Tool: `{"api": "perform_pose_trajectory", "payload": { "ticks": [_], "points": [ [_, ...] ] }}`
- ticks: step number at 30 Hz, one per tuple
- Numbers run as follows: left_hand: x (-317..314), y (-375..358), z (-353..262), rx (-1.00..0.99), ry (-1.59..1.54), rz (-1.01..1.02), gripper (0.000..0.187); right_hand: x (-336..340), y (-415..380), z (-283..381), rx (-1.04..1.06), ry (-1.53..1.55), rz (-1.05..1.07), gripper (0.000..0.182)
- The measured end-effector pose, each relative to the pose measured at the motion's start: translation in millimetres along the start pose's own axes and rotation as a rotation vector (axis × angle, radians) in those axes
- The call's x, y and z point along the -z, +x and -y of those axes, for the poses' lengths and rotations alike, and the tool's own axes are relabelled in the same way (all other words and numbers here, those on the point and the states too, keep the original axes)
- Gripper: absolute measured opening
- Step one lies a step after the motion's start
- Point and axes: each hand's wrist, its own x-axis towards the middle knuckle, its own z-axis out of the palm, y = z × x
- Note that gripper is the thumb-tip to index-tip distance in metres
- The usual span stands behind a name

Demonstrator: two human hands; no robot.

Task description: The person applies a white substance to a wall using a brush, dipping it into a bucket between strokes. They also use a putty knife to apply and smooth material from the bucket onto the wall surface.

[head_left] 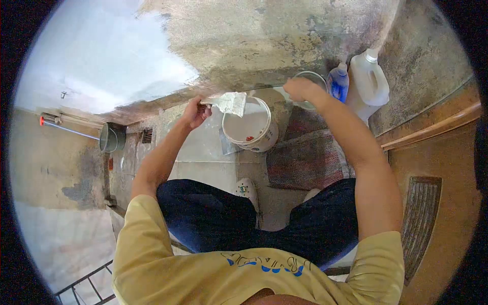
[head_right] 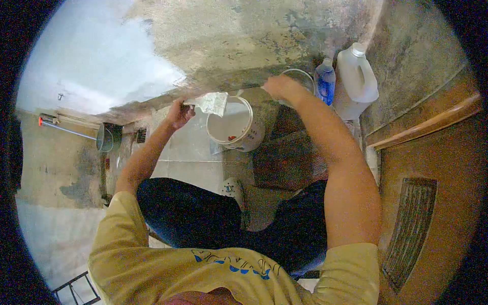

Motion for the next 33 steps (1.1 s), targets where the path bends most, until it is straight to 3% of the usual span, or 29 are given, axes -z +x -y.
{"api": "perform_pose_trajectory", "payload": {
  "ticks": [2, 4, 9, 12, 14, 18, 24, 27, 29, 30, 32, 33],
  "points": [
    [6, 8, -1, 0.186, -0.139, 0.052, 0.027, -6, -6, -12, -0.004, 0.001, -0.096, 0.017],
    [3, 6, -4, 0.16, -0.1, 0.093, 0.027, -2, -12, -16, -0.064, -0.02, 0.082, 0.018],
    [-5, -13, -16, 0.107, 0.096, 0.125, 0.038, 5, -28, -24, -0.095, -0.077, 0.098, 0.018],
    [-8, -14, -15, 0.063, 0.059, -0.002, 0.034, 1, -31, -30, -0.079, -0.095, 0.084, 0.019],
    [3, -10, -13, 0.092, 0.028, 0.177, 0.016, -1, -29, -32, -0.078, -0.096, 0.057, 0.02],
    [-1, -5, 5, 0.078, 0.07, 0.084, 0.021, -1, -25, -31, -0.119, -0.073, 0.113, 0.022],
    [-21, 0, 7, 0.144, 0.252, 0.307, 0.026, -1, -18, -26, -0.108, -0.1, 0.176, 0.025],
    [-30, -1, 12, -0.011, 0.524, 0.341, 0.024, 2, -19, -24, -0.122, -0.122, 0.22, 0.024],
    [-30, 0, 18, -0.44, 0.929, 0.586, 0.022, -2, -18, -26, -0.118, -0.124, 0.211, 0.023],
    [-36, -4, 15, -0.44, 0.93, 0.587, 0.022, -6, -17, -29, -0.128, -0.101, 0.197, 0.021],
    [-52, -14, 4, 0.064, 0.575, 0.391, 0.021, -9, -17, -35, -0.137, -0.078, 0.18, 0.023],
    [-52, -10, 6, 0.065, 0.576, 0.389, 0.021, -10, -17, -36, -0.139, -0.068, 0.175, 0.022]
  ]
}}
